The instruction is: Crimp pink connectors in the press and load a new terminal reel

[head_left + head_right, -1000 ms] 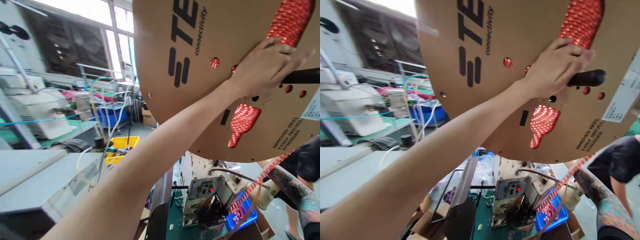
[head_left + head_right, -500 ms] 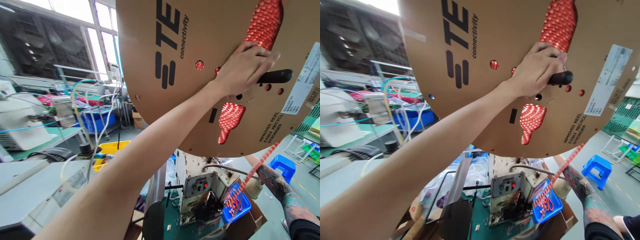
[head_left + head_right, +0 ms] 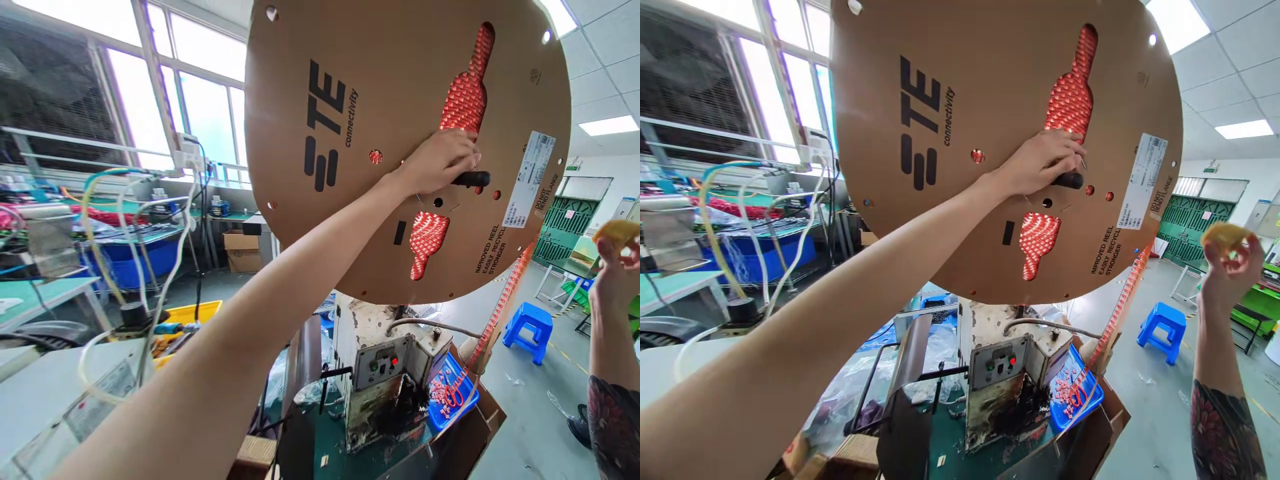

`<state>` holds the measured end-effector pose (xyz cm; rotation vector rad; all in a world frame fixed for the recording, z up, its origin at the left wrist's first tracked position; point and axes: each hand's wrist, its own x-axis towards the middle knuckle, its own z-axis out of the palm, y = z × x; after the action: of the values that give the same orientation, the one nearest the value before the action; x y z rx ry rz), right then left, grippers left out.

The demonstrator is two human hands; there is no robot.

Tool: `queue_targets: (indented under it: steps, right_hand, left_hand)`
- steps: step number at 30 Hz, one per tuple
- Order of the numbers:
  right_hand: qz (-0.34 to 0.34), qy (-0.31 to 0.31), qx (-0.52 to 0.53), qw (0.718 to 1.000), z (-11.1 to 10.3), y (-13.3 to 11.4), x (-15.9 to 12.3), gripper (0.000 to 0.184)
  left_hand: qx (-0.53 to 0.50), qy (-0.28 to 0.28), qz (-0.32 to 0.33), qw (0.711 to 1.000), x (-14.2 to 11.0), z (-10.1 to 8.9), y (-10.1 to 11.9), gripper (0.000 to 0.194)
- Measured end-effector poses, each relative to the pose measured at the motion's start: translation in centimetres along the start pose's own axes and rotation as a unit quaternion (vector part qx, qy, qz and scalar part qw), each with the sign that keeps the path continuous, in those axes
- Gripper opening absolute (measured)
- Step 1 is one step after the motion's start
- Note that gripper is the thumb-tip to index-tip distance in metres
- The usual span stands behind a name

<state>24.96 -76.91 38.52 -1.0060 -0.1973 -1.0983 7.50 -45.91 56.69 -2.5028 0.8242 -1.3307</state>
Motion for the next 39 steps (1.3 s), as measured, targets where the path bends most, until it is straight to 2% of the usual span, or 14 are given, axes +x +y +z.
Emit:
queue_targets:
  steps: [1,2,3,5,7,9,11,15,18,20,24,27,32,39]
  right_hand:
    - [-0.035,-0.033,0.008,0.999,0.8,-1.8,0.0,0.07]
    - [-0.121,-0.106,0.016,0.987,1.7,-3.9,-0.5,0.075]
    - [-0.209,-0.171,0.013,0.963,2.8,-6.1,-1.4,0.079]
    - [-0.35,-0.253,-0.009,0.902,4.9,-10.5,-3.9,0.075]
    - [-0.416,-0.3,0.007,0.858,6.6,-13.9,-6.2,0.066]
    - [-0.435,-0.331,0.021,0.837,7.8,-15.6,-7.8,0.058]
    - [-0.426,-0.347,0.026,0.835,9.0,-15.5,-8.5,0.057]
    - [-0.368,-0.371,0.023,0.852,12.4,-12.7,-8.9,0.065]
    - [-0.334,-0.384,0.039,0.86,15.0,-10.9,-9.3,0.061]
    - [-0.322,-0.374,0.051,0.868,15.8,-10.2,-9.5,0.057]
    - [-0.265,-0.402,0.115,0.869,15.3,-9.5,-8.9,0.052]
    - [-0.188,-0.433,0.187,0.862,14.5,-8.8,-8.2,0.037]
    - [-0.09,-0.407,0.187,0.889,13.9,-7.8,-9.0,0.022]
    - [-0.064,-0.333,0.208,0.917,13.6,-7.0,-12.0,0.026]
  left_hand:
    - [-0.01,0.013,-0.006,1.0,-0.1,-0.1,0.1,0.03]
    - [-0.025,0.029,-0.016,0.999,-0.2,-0.2,0.2,0.026]
    - [-0.044,0.047,-0.029,0.998,-0.4,-0.3,0.3,0.027]
    - [-0.091,0.073,-0.057,0.992,-1.0,-0.4,0.4,0.035]
    - [-0.125,0.084,-0.081,0.985,-1.8,-0.7,0.3,0.038]
    - [-0.139,0.09,-0.101,0.981,-2.6,-1.2,0.2,0.043]
    - [-0.143,0.095,-0.115,0.979,-3.3,-2.0,0.2,0.051]
    - [-0.135,0.092,-0.093,0.982,-3.9,-3.3,1.1,0.062]
    - [-0.092,0.058,-0.048,0.993,-3.5,-3.1,1.6,0.063]
    - [-0.066,0.024,-0.032,0.997,-3.1,-2.6,1.4,0.068]
    - [-0.029,-0.012,-0.044,0.999,-2.6,-1.6,0.6,0.06]
    - [0.001,-0.027,-0.026,0.999,-2.9,-1.4,0.6,0.061]
    - [0.025,-0.013,-0.028,0.999,-3.6,-1.0,1.1,0.06]
    - [0.025,0.0,-0.04,0.999,-3.5,-0.3,1.0,0.062]
